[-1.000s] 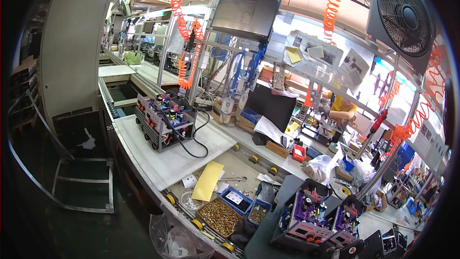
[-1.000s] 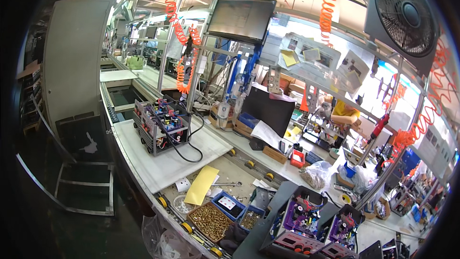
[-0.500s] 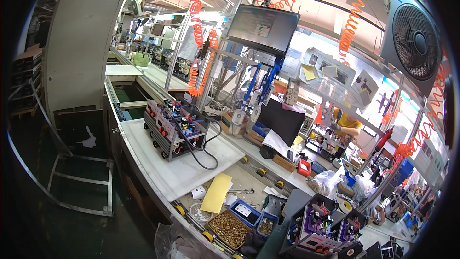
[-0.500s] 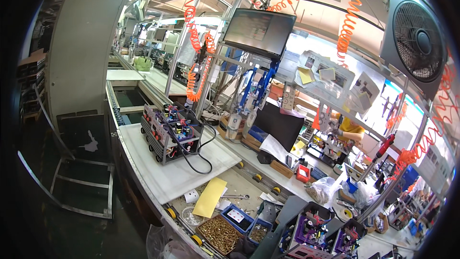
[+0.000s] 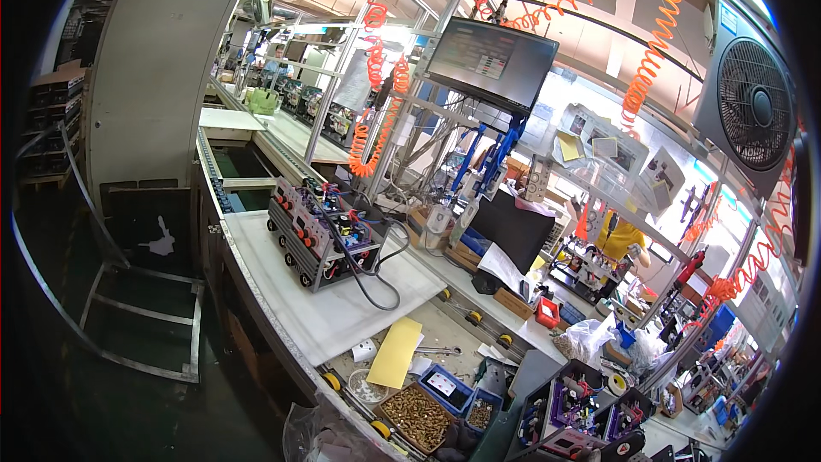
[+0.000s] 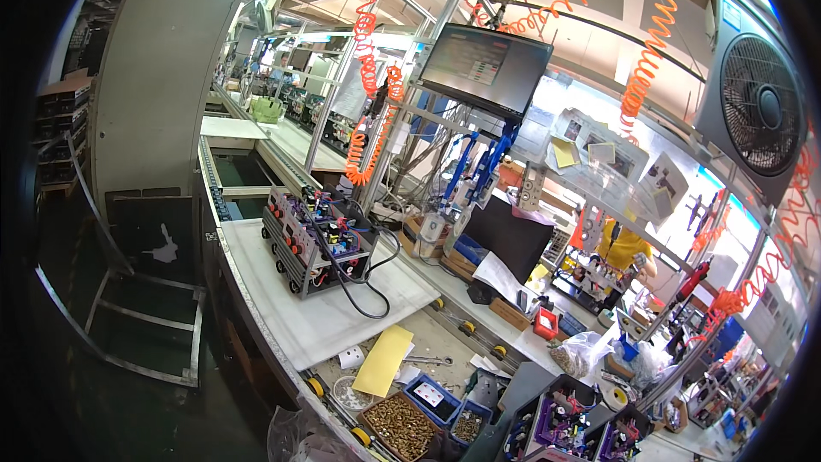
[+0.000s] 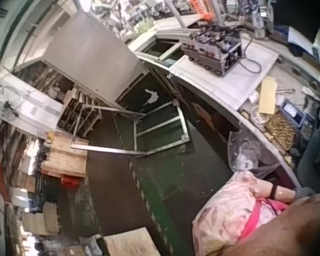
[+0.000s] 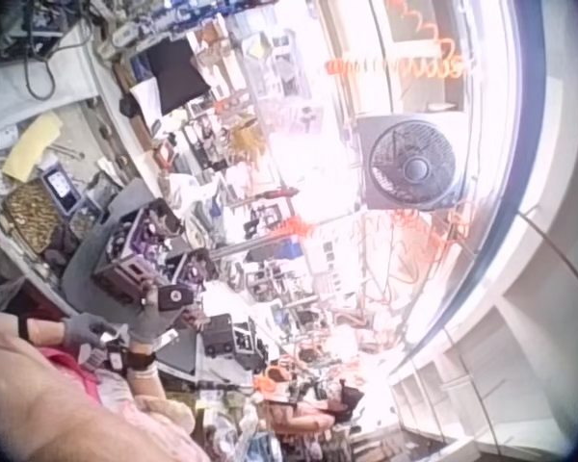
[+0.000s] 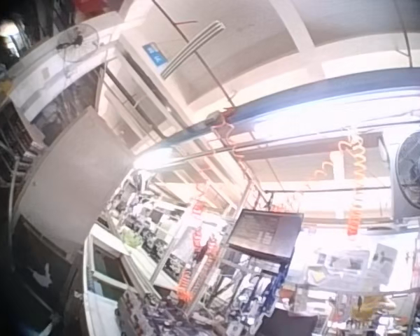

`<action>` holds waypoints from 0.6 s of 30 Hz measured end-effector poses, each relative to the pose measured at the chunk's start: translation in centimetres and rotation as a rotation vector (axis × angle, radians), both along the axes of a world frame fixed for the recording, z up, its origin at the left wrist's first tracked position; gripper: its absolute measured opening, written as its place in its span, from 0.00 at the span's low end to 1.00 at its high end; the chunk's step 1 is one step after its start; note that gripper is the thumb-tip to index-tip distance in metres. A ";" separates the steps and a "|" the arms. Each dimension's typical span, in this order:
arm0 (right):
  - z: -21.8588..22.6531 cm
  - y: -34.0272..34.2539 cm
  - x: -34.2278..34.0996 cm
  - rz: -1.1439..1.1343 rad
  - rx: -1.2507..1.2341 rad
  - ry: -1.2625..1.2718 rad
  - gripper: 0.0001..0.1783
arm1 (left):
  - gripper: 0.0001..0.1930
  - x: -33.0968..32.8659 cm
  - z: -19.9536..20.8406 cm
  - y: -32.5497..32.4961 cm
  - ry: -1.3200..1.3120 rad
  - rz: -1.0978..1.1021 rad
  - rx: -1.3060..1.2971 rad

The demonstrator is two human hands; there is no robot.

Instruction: Assembling the internal chassis, faceplates, and labels for an electronic device, such as a welding machine or power inverter.

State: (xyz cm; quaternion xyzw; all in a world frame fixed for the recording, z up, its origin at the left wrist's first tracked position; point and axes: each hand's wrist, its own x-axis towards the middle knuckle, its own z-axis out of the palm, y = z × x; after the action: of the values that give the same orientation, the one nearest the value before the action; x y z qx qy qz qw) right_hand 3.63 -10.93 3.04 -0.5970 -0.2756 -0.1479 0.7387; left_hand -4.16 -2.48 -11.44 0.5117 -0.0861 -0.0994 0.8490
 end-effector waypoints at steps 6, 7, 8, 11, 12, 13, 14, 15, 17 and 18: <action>-0.1 0.7 -0.2 -0.111 -0.001 0.018 0.19 | 0.33 -0.3 -0.4 0.0 -0.060 -0.009 0.032; 0.0 0.8 -0.3 -0.111 0.001 0.014 0.19 | 0.33 -0.4 -0.4 0.0 -0.064 -0.009 0.034; 0.1 0.9 -0.6 -0.116 0.017 0.016 0.19 | 0.33 -0.5 -0.4 0.0 -0.139 0.001 0.101; 0.4 1.3 -1.3 -0.135 0.048 -0.003 0.18 | 0.33 -1.6 1.1 0.6 -0.199 -0.004 0.171; 0.5 1.4 -1.4 -0.149 0.060 -0.021 0.18 | 0.33 -1.9 1.7 0.9 -0.179 -0.019 0.169; 0.5 1.3 -1.5 -0.147 0.064 -0.022 0.18 | 0.33 -2.1 1.8 0.8 -0.181 -0.017 0.173; 0.6 1.2 -1.5 -0.142 0.053 -0.032 0.19 | 0.33 -2.1 1.8 0.8 -0.182 -0.019 0.178; 0.6 1.1 -1.6 -0.136 0.042 -0.042 0.20 | 0.33 -2.2 1.9 0.7 -0.183 -0.020 0.184; 1.0 1.5 -2.1 -0.145 0.065 -0.018 0.19 | 0.33 -2.1 1.9 0.7 -0.181 -0.030 0.188; 1.1 1.7 -2.4 -0.152 0.090 0.004 0.19 | 0.33 -2.1 1.9 0.7 -0.179 -0.035 0.189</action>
State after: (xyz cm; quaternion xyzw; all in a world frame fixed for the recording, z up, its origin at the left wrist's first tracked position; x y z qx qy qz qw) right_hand 1.28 -9.23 4.12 -0.5829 -0.2210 -0.2143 0.7520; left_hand -6.30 -1.74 -9.52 0.5948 -0.1608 -0.0758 0.7840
